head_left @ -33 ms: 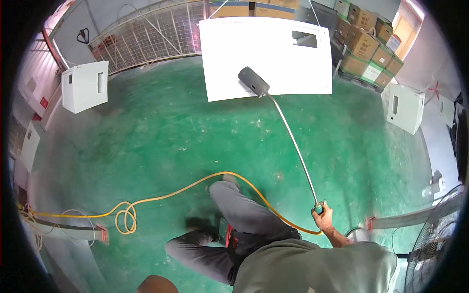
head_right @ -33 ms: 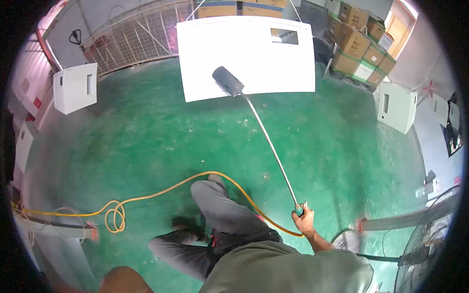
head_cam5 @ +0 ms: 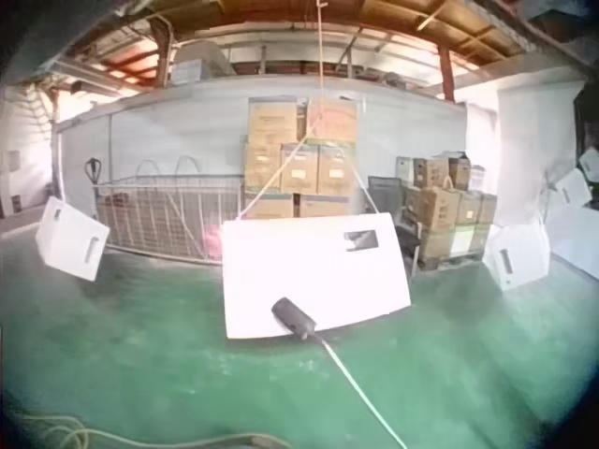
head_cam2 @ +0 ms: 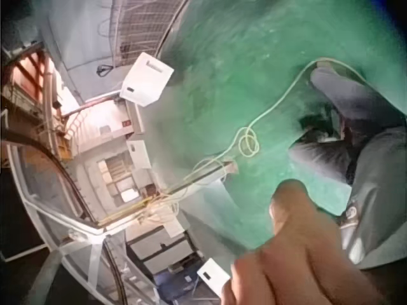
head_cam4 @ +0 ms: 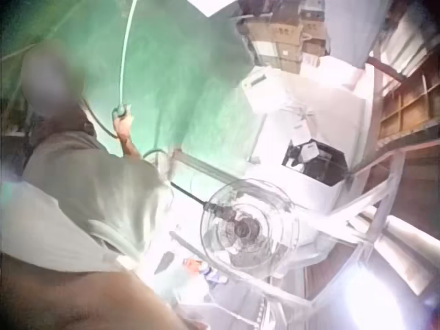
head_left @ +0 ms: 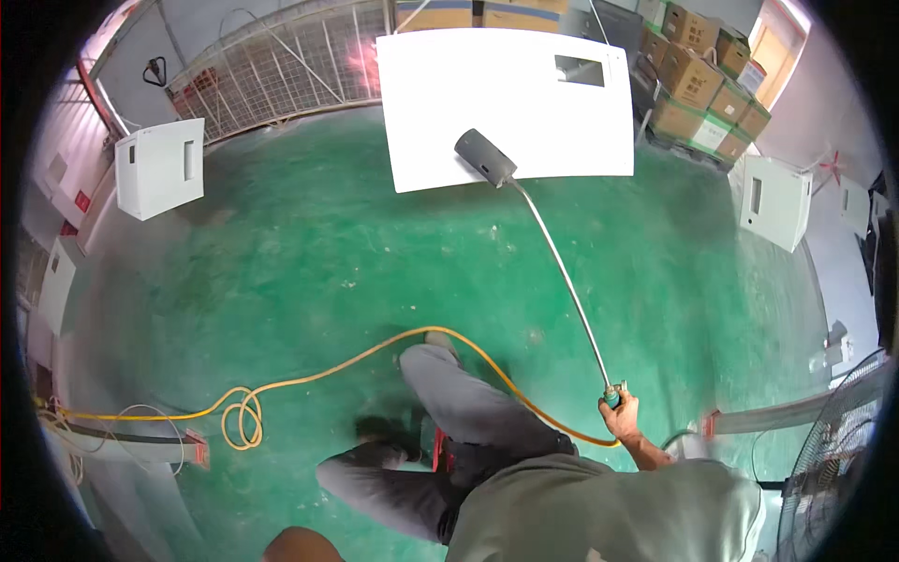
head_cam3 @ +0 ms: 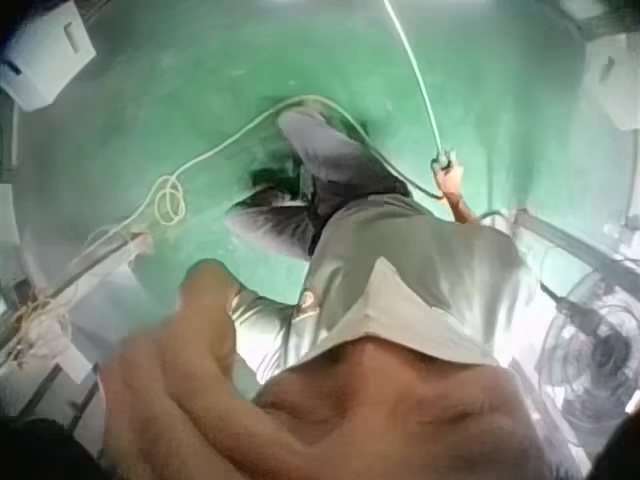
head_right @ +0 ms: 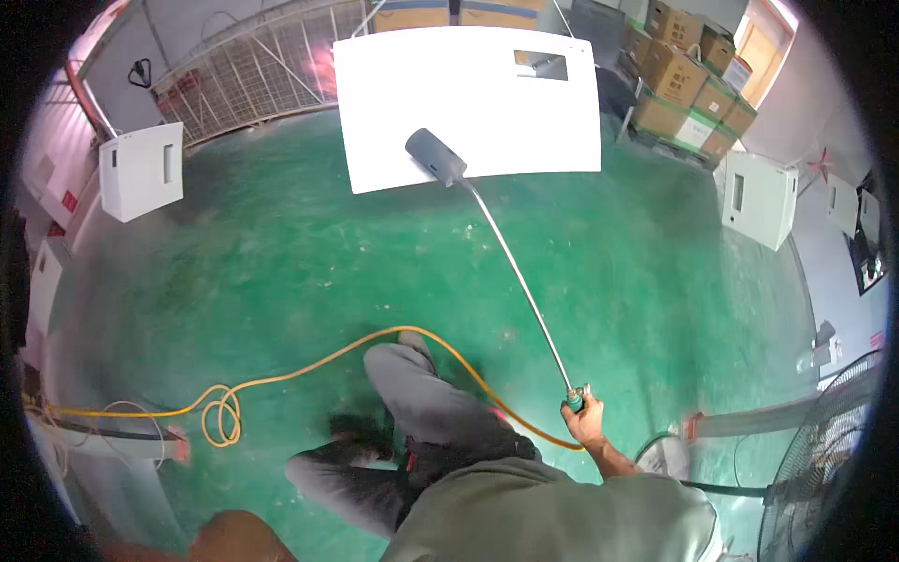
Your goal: Using a large handheld propane torch to heat white rectangular metal panels suspended from a conveyor line.
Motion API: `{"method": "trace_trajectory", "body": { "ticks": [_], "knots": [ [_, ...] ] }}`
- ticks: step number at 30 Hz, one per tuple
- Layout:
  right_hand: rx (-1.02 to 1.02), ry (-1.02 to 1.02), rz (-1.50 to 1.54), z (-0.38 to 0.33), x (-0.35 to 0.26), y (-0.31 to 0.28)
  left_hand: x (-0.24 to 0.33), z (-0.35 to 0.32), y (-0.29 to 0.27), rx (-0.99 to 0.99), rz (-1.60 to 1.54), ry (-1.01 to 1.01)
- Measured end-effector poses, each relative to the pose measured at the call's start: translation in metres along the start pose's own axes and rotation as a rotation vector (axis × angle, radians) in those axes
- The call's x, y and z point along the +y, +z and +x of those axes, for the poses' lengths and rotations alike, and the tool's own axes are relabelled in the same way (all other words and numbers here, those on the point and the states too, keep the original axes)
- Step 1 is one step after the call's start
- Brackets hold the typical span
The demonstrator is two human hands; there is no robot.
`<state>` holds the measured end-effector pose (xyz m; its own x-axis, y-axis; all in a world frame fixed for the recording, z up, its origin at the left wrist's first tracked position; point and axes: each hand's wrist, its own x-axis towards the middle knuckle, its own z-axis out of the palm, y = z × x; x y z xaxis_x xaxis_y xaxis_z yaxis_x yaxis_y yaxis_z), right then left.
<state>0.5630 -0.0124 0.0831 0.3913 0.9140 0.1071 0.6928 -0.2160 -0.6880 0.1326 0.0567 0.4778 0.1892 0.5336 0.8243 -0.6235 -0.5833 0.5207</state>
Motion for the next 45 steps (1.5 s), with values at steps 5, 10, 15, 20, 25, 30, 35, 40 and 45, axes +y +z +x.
{"method": "trace_trajectory", "body": {
  "ticks": [5,10,15,20,25,30,35,40,45],
  "knots": [
    [-0.033,0.008,-0.107,-0.028,0.032,-0.024,-0.003,0.003,0.001,0.003,0.007,-0.028],
    [-0.083,0.005,-0.211,-0.051,0.092,-0.032,0.004,0.002,0.003,0.01,0.031,-0.026],
    [-0.13,-0.018,-0.278,-0.055,0.097,-0.025,0.008,-0.003,0.007,0.025,0.045,-0.01],
    [-0.363,0.248,-0.432,-0.032,0.138,0.007,0.015,-0.002,0.014,0.0,0.064,0.045],
    [-0.046,-0.207,-0.116,-0.047,0.167,-0.02,0.022,-0.007,0.049,-0.004,0.102,0.068],
    [-0.255,0.176,-0.176,-0.01,0.131,-0.016,0.025,-0.011,0.05,0.009,0.164,0.09],
    [-0.248,-0.004,-0.105,0.021,0.131,0.04,0.038,-0.01,0.043,0.02,0.308,0.114],
    [-0.478,0.073,0.185,0.065,0.006,0.096,0.013,-0.052,-0.046,0.339,0.732,-0.137],
    [-0.579,-0.043,0.291,0.106,-0.091,0.129,-0.053,-0.272,-0.141,0.79,1.222,-0.92]
  ]
}}
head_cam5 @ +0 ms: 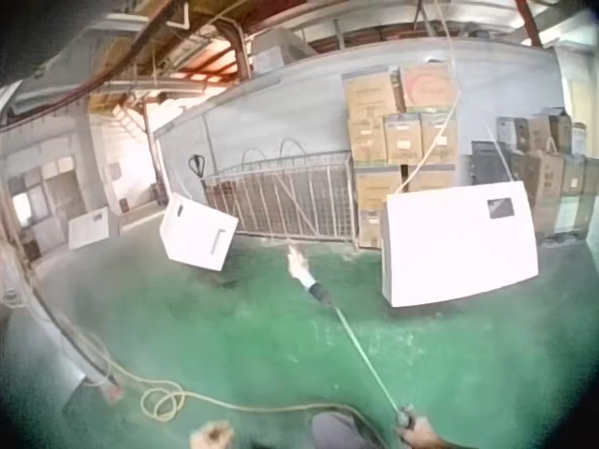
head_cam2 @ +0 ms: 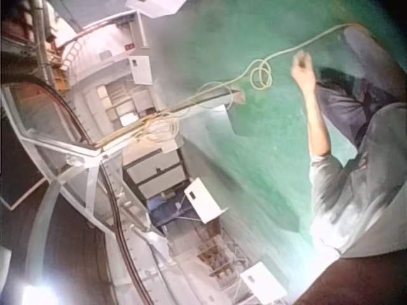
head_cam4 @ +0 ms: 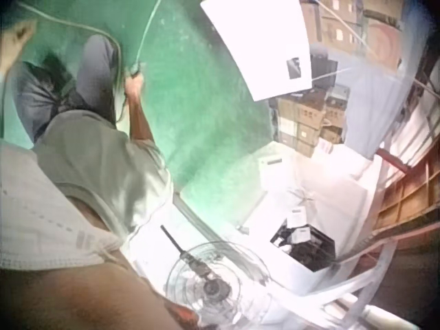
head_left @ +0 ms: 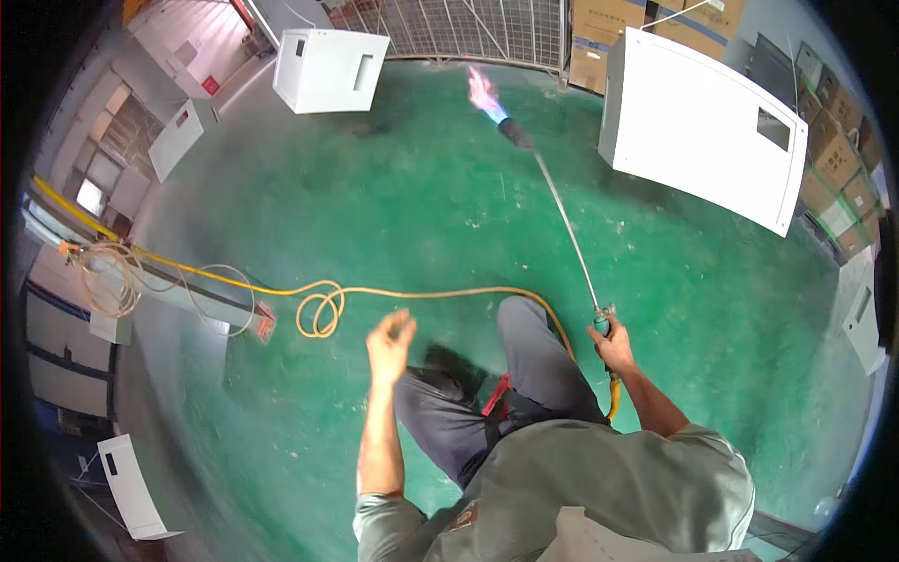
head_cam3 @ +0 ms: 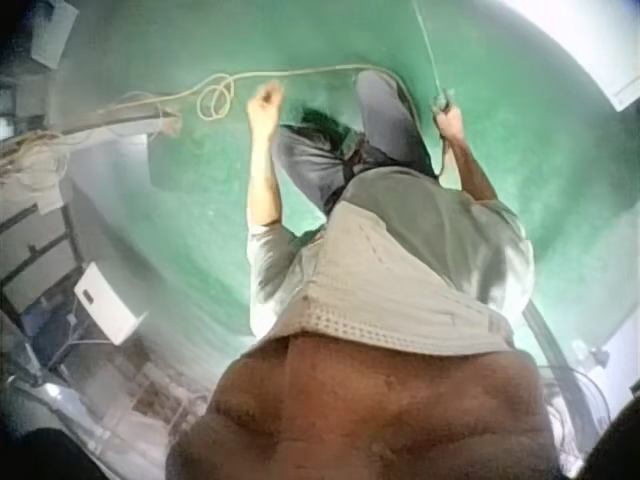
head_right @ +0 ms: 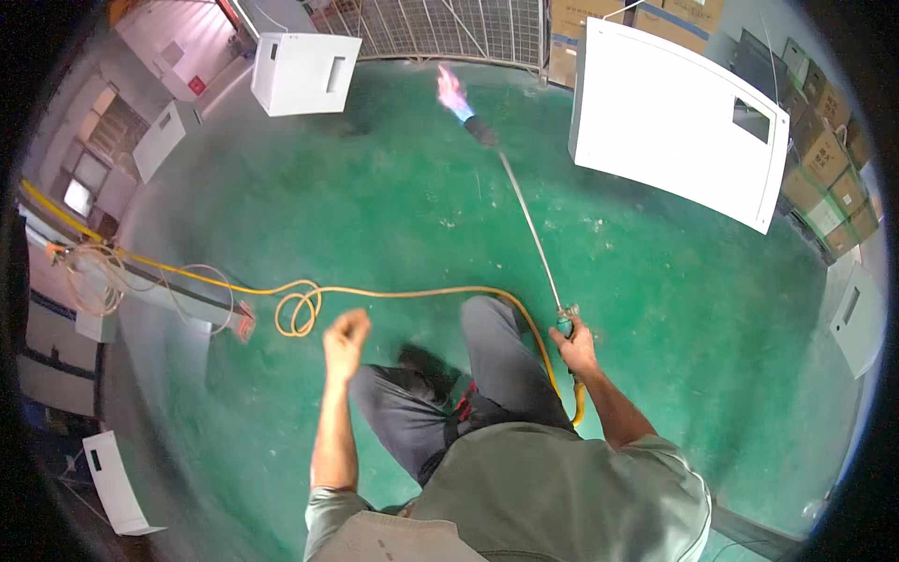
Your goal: Using a large handheld propane torch to heat white rectangular metal panels suspended from a conveyor line.
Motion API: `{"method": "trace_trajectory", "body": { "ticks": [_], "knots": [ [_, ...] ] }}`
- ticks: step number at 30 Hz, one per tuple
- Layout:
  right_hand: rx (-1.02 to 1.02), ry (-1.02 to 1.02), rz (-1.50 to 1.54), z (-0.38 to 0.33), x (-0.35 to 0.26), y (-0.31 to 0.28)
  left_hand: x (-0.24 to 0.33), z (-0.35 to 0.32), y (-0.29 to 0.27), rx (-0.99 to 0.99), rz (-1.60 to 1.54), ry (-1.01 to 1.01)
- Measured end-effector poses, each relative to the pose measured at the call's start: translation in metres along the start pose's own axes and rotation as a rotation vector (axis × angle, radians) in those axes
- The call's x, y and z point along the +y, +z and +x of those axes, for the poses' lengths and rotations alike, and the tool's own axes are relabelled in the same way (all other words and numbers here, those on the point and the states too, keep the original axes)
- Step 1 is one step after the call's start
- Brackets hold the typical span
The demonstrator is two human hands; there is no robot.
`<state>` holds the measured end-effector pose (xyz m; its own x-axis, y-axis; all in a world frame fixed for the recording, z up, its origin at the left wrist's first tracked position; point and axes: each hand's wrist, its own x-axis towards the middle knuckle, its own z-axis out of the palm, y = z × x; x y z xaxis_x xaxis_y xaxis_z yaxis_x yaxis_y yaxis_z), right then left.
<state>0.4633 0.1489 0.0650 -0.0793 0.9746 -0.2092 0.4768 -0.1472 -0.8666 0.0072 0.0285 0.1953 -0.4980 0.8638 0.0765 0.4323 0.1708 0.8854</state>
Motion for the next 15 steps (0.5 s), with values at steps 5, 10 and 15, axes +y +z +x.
{"method": "trace_trajectory", "body": {
  "ticks": [5,10,15],
  "knots": [
    [-0.158,-0.05,0.043,0.043,-0.07,0.035,-0.135,-0.088,0.013,-0.13,0.721,-0.531],
    [-0.284,-0.048,0.102,0.105,-0.172,0.052,-0.114,-0.08,0.038,-0.125,0.835,-0.704],
    [-0.303,-0.154,0.093,0.156,-0.259,0.081,-0.109,-0.061,0.038,-0.113,0.882,-0.756]
  ]
}}
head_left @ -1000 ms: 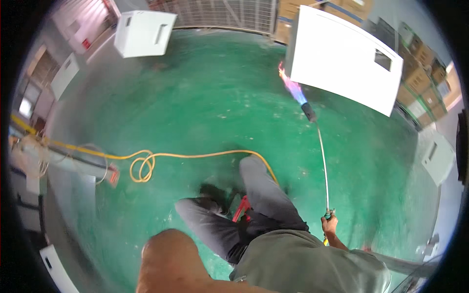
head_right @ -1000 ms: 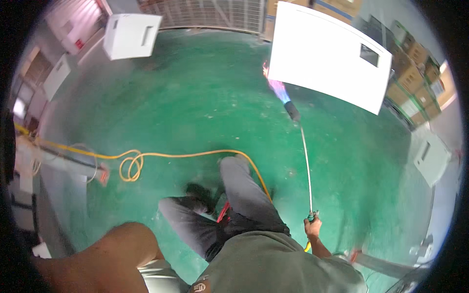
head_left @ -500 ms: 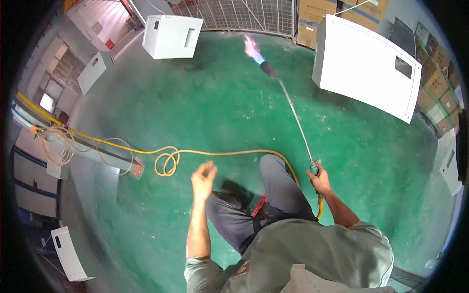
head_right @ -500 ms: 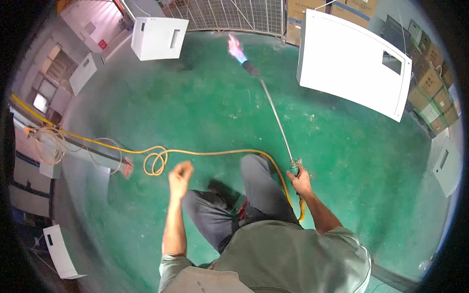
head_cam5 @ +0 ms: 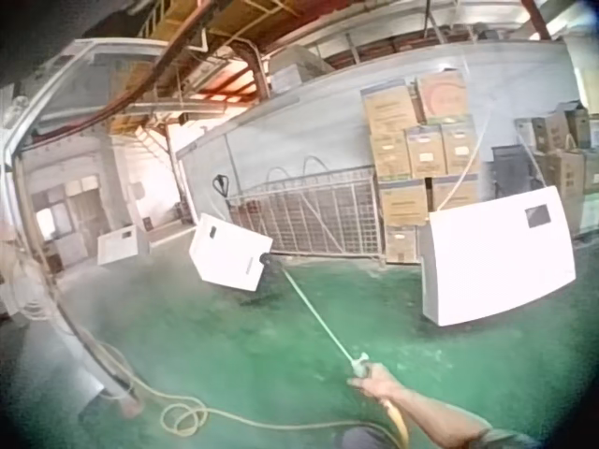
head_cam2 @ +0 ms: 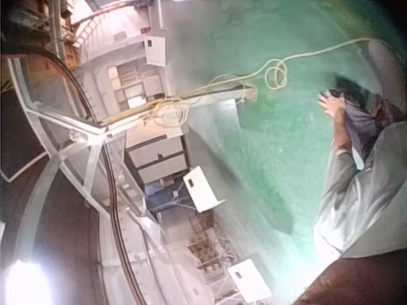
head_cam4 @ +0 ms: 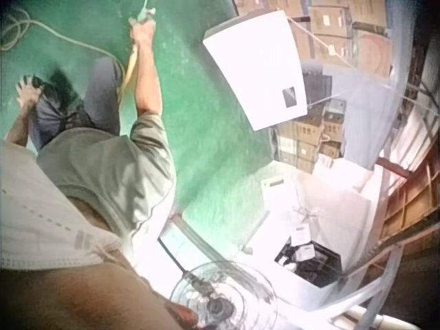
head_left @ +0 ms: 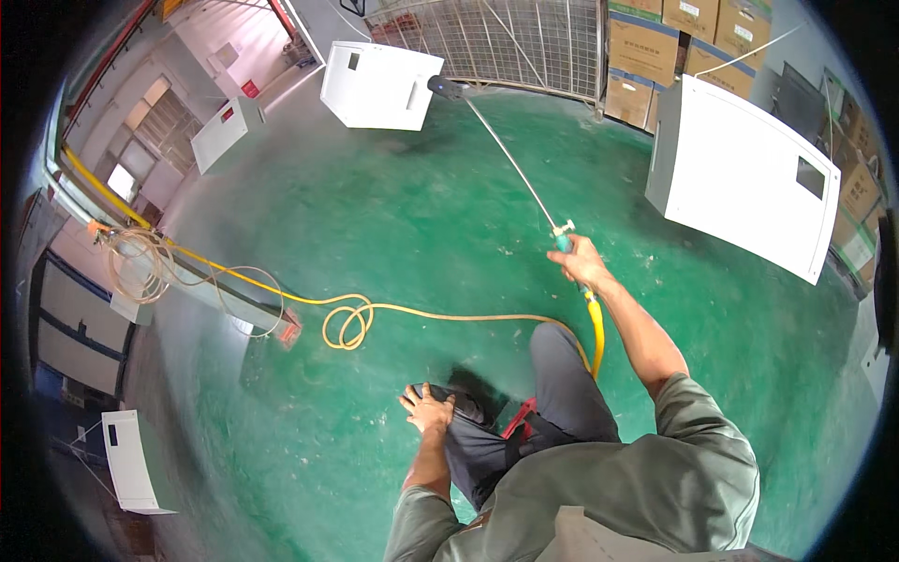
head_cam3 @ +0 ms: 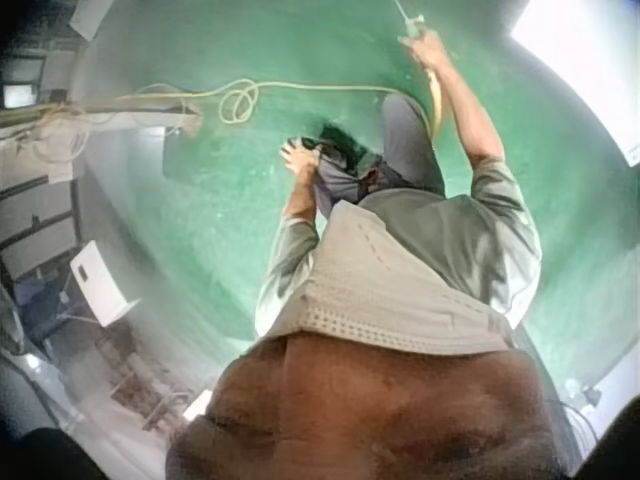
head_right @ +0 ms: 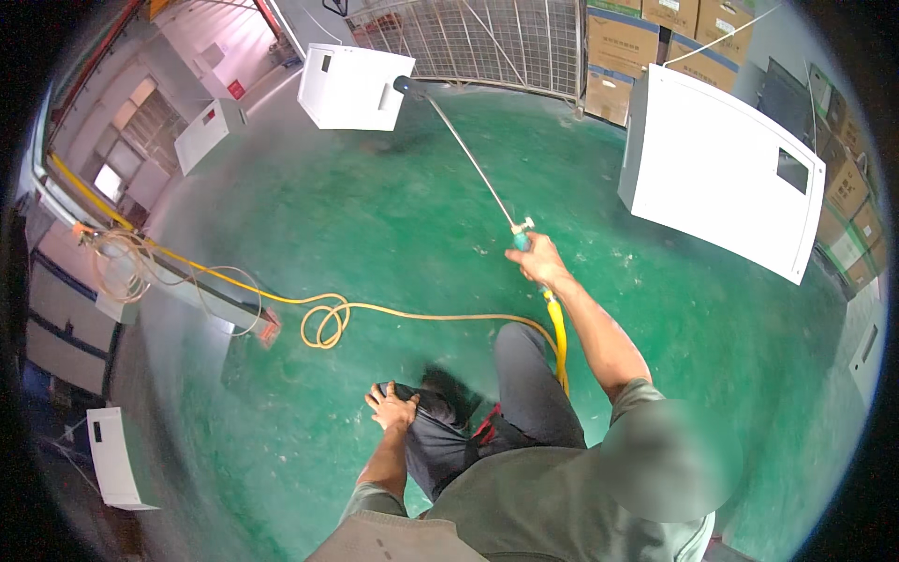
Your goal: Using a large handheld propane torch to heat white rectangular metal panels suspended from a conveyor line.
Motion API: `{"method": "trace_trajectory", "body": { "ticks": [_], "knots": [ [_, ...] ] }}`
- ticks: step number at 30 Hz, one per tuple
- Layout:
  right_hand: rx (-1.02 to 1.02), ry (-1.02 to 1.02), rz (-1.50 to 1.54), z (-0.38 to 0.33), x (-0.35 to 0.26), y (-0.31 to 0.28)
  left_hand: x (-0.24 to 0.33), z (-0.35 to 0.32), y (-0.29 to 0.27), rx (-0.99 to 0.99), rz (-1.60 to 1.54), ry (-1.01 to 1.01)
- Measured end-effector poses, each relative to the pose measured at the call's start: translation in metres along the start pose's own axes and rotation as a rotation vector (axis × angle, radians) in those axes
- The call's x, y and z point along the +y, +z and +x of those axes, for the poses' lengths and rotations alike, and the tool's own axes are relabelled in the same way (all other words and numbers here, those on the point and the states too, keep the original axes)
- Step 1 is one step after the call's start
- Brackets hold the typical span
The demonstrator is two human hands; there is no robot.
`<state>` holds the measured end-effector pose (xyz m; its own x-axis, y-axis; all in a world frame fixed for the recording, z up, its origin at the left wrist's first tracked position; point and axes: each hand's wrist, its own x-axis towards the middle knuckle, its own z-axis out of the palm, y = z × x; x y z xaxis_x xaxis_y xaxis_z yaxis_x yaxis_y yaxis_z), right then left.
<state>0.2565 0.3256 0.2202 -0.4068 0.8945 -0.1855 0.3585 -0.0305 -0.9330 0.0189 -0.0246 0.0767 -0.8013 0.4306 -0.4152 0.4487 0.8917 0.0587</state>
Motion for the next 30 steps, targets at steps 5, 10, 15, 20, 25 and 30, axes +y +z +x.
{"method": "trace_trajectory", "body": {
  "ticks": [5,10,15,20,25,30],
  "knots": [
    [-0.063,0.014,0.018,0.029,0.0,0.018,-0.002,0.002,0.003,0.046,0.0,-0.002],
    [-0.148,0.056,0.018,0.013,0.033,0.025,-0.006,-0.001,0.002,0.054,-0.014,-0.042],
    [-0.072,0.052,-0.073,0.023,0.045,0.017,-0.003,-0.001,0.001,0.06,-0.045,-0.04],
    [0.041,0.103,-0.119,0.039,0.049,0.011,-0.001,0.003,0.005,0.063,-0.044,-0.032],
    [0.029,0.131,-0.112,0.034,0.07,0.01,-0.004,0.009,0.012,0.104,-0.056,-0.046],
    [0.052,0.137,-0.12,0.027,0.076,0.009,-0.007,0.01,0.012,0.088,-0.04,-0.05]
  ]
}}
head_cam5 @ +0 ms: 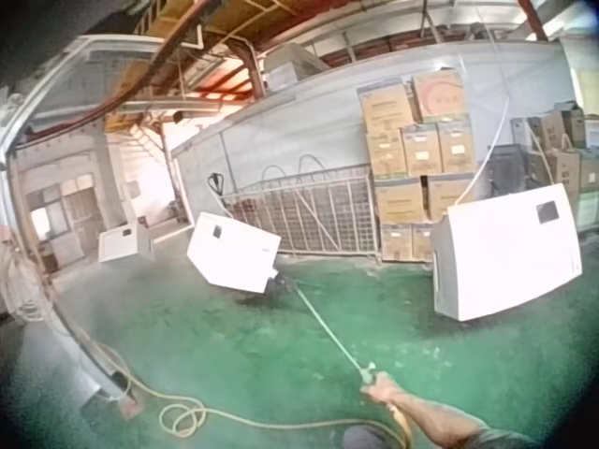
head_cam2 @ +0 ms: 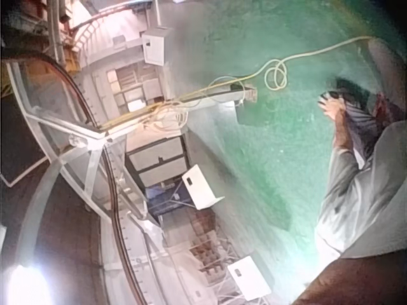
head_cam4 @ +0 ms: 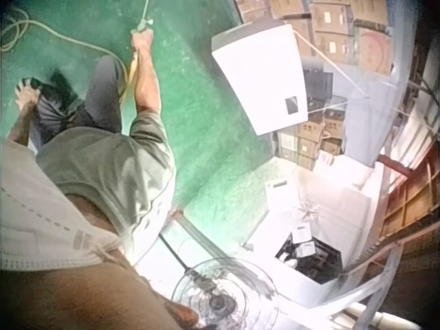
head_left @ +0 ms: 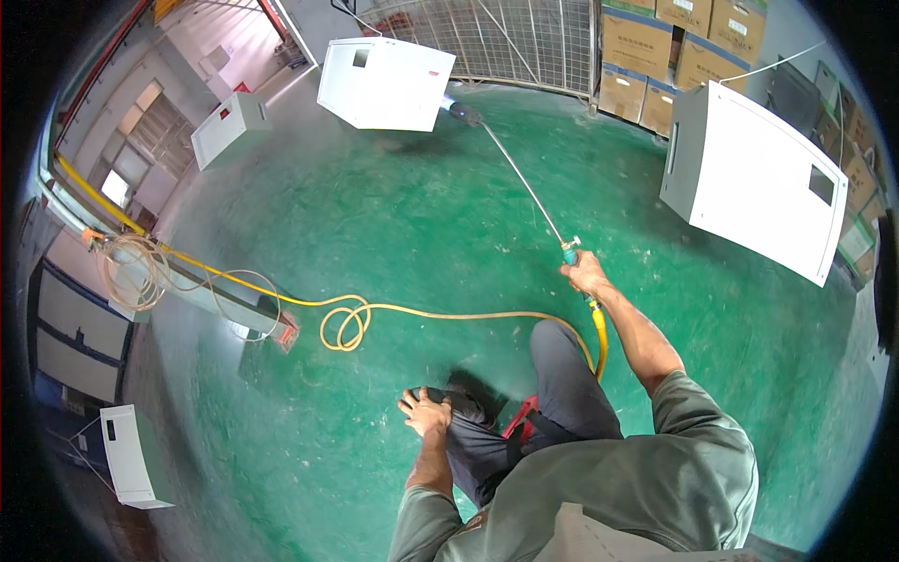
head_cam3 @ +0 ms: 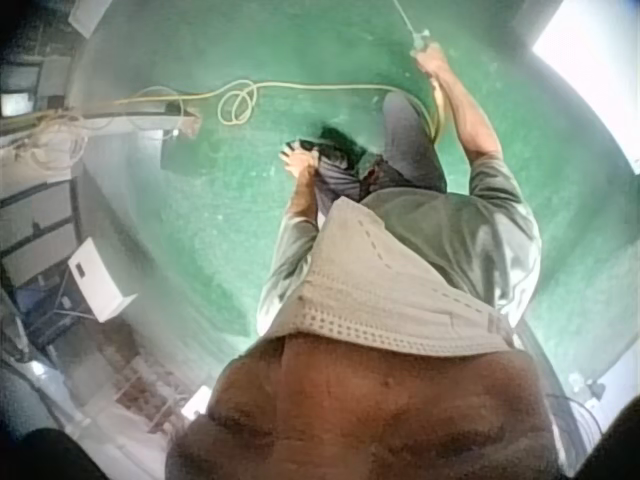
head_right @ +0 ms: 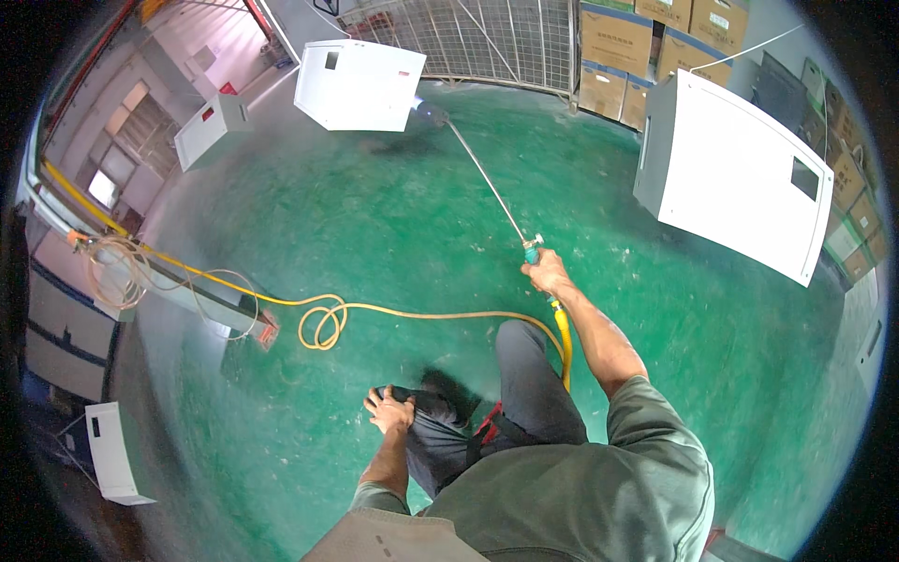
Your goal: Using a large handheld propane torch to heat white rectangular metal panels suspended from a conveyor line.
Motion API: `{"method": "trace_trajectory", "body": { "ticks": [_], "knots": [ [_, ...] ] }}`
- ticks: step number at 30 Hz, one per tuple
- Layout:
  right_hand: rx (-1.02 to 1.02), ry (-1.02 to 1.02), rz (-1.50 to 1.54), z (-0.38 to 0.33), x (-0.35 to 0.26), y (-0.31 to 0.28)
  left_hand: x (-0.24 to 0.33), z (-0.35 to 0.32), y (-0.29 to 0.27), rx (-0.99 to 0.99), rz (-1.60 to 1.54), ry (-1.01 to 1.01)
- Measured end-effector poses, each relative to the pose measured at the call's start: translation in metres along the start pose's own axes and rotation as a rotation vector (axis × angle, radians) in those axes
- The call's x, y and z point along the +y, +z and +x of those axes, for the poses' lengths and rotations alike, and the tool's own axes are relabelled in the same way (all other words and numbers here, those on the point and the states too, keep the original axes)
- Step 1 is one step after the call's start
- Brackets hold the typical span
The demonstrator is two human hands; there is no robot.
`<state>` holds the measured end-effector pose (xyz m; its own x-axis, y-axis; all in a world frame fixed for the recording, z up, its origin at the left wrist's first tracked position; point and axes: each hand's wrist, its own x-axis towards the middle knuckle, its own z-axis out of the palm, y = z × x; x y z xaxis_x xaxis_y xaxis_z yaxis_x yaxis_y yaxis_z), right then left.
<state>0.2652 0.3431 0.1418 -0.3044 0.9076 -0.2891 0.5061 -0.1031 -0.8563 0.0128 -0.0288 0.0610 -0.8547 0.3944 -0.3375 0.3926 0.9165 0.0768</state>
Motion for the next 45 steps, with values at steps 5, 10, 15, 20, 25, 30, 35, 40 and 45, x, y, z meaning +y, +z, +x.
{"method": "trace_trajectory", "body": {
  "ticks": [5,10,15,20,25,30,35,40,45],
  "knots": [
    [0.002,0.007,0.083,0.012,0.018,-0.008,0.004,0.004,-0.003,-0.039,0.027,0.047],
    [0.025,0.073,0.056,0.011,0.038,-0.01,-0.006,0.014,-0.005,-0.067,-0.018,0.054],
    [0.036,0.095,0.097,0.029,0.06,-0.009,-0.008,0.031,-0.003,-0.061,-0.003,0.012],
    [0.019,0.123,0.127,0.066,0.069,-0.012,-0.001,0.03,0.003,-0.035,0.048,-0.015],
    [0.013,0.101,0.196,0.119,0.072,-0.013,0.006,0.038,0.006,-0.032,0.108,-0.018],
    [0.003,0.062,0.212,0.171,0.068,-0.006,0.009,0.047,0.009,-0.032,0.144,-0.029],
    [-0.019,0.061,0.259,0.216,0.063,-0.002,0.014,0.05,0.015,0.002,0.131,-0.017],
    [-0.046,0.043,0.297,0.243,0.06,0.0,0.017,0.05,0.015,0.019,0.128,-0.013],
    [-0.036,0.028,0.298,0.254,0.06,0.003,0.017,0.051,0.015,0.033,0.146,0.015]
  ]
}}
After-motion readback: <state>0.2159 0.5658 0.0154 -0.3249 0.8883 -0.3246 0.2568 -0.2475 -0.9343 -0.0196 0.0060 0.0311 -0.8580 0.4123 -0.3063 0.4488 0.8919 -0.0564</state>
